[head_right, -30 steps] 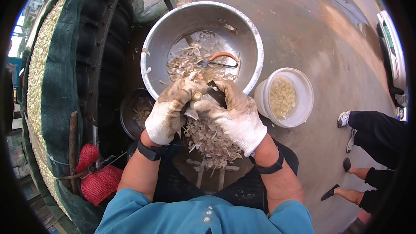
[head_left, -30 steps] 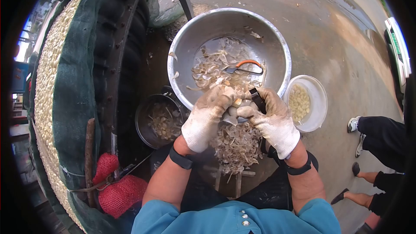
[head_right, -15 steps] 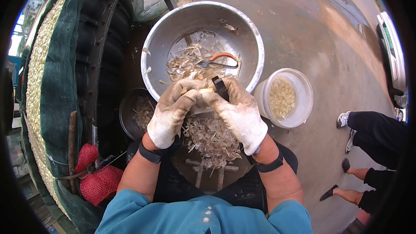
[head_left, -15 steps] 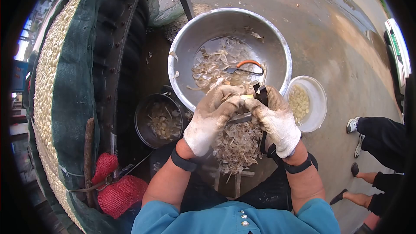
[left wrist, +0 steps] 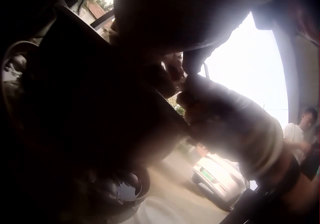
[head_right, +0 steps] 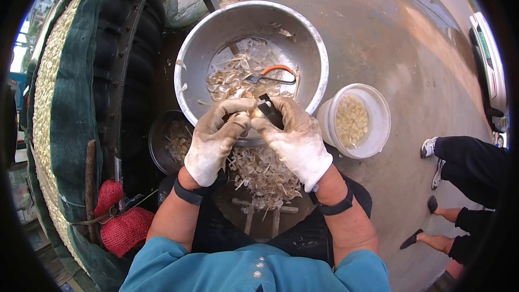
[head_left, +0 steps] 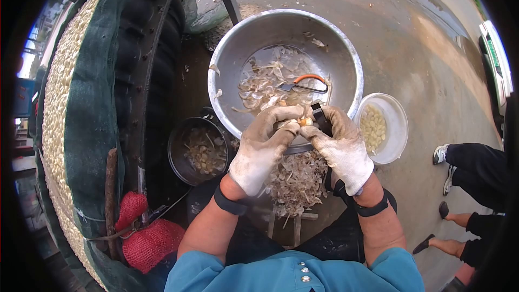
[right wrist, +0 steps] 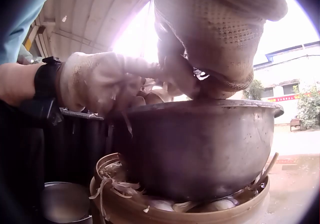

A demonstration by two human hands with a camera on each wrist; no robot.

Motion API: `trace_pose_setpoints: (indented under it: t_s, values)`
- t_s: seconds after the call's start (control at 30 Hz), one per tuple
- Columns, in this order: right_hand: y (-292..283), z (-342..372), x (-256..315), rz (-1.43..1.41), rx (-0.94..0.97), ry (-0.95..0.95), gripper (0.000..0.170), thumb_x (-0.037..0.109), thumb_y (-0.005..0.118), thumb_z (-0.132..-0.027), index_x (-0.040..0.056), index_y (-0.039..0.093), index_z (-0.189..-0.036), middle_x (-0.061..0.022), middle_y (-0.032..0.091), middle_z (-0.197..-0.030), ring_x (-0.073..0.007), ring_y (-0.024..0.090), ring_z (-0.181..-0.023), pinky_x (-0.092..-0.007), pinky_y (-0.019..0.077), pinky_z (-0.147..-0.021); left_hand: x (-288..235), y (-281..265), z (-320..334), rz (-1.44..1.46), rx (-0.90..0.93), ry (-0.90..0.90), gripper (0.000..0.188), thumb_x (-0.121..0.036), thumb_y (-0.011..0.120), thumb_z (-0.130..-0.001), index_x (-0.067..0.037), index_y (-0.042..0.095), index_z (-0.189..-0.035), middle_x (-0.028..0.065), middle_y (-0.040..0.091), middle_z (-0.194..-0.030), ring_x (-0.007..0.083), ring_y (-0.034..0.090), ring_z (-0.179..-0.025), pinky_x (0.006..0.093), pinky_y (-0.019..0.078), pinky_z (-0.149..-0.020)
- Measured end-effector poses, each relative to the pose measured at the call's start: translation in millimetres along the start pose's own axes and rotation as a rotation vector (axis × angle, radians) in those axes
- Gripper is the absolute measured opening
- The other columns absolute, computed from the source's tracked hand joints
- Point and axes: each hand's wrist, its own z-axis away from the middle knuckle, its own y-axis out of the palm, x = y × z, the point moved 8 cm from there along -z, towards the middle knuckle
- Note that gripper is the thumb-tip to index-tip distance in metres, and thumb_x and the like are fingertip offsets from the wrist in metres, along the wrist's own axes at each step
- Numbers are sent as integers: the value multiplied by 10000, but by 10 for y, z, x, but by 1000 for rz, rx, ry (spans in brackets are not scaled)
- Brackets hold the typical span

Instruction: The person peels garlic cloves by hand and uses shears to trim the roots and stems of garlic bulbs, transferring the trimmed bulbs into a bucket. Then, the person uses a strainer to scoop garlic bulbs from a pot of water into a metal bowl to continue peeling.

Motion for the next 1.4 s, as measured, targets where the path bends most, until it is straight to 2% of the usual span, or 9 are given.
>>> trace_pose_setpoints:
  t_s: [0.07,0.13,0.37,0.43,0.57,0.67,0.83,0.9,1.4]
  values:
    - [-27,10,12,74,-20,-1,297,95,701,-827,30,582,-1092,-21,639,-945,-73,577,-860,-235,478,-769,24,17,5,112,-15,-44,239,-49,534,-917,13,568,-1146,45,628,-988,95,588,-931,255,491,-833]
    - [-14,33,99,264,-17,-158,370,222,679,-839,60,566,-1152,-155,637,-1036,-272,645,-936,-344,509,-820,55,38,1,88,-12,-64,230,-41,536,-912,13,569,-1133,49,632,-976,97,598,-909,255,503,-814]
    - [66,65,59,462,3,-325,380,208,646,-824,86,528,-1164,-174,593,-1019,-361,605,-923,-424,502,-778,68,63,52,302,-51,-169,155,-23,537,-901,12,571,-1048,56,636,-935,109,627,-835,263,548,-762]
    - [95,90,142,592,16,-340,403,134,696,-816,61,549,-1183,-114,618,-1071,-235,622,-977,-331,491,-848,107,55,33,258,-55,-177,136,-27,537,-902,12,570,-1028,49,631,-917,109,624,-821,260,544,-760]
    - [76,60,71,392,46,-224,403,195,675,-812,61,554,-1172,-163,617,-1031,-301,613,-983,-378,495,-835,157,17,-19,287,-20,-178,111,-67,548,-907,5,561,-990,39,616,-893,104,612,-777,250,526,-739]
    - [95,9,-105,45,128,-7,456,130,709,-796,42,551,-1215,-69,640,-1084,-151,606,-985,-297,473,-883,167,-6,-21,424,-3,-168,158,-94,550,-911,3,545,-1036,58,612,-936,120,608,-808,260,507,-736]
    - [55,34,-46,-338,188,119,341,104,671,-849,14,566,-1161,-34,632,-1014,-118,588,-936,-274,485,-839,206,35,-39,771,86,-124,135,-88,467,-945,-14,523,-1043,17,555,-902,83,537,-799,227,461,-740]
    - [58,46,-80,-391,186,262,299,119,669,-862,30,579,-1133,-21,624,-971,-76,564,-855,-234,481,-745,231,8,-58,624,76,-123,222,-110,553,-914,11,512,-1096,99,616,-1018,171,612,-910,323,510,-828]
    - [-17,69,-96,-651,63,301,219,280,556,-938,76,589,-1010,20,577,-717,-16,444,-502,-153,280,-403,60,141,63,548,250,-183,153,-181,554,-932,-32,581,-946,12,582,-838,85,535,-753,228,447,-689]
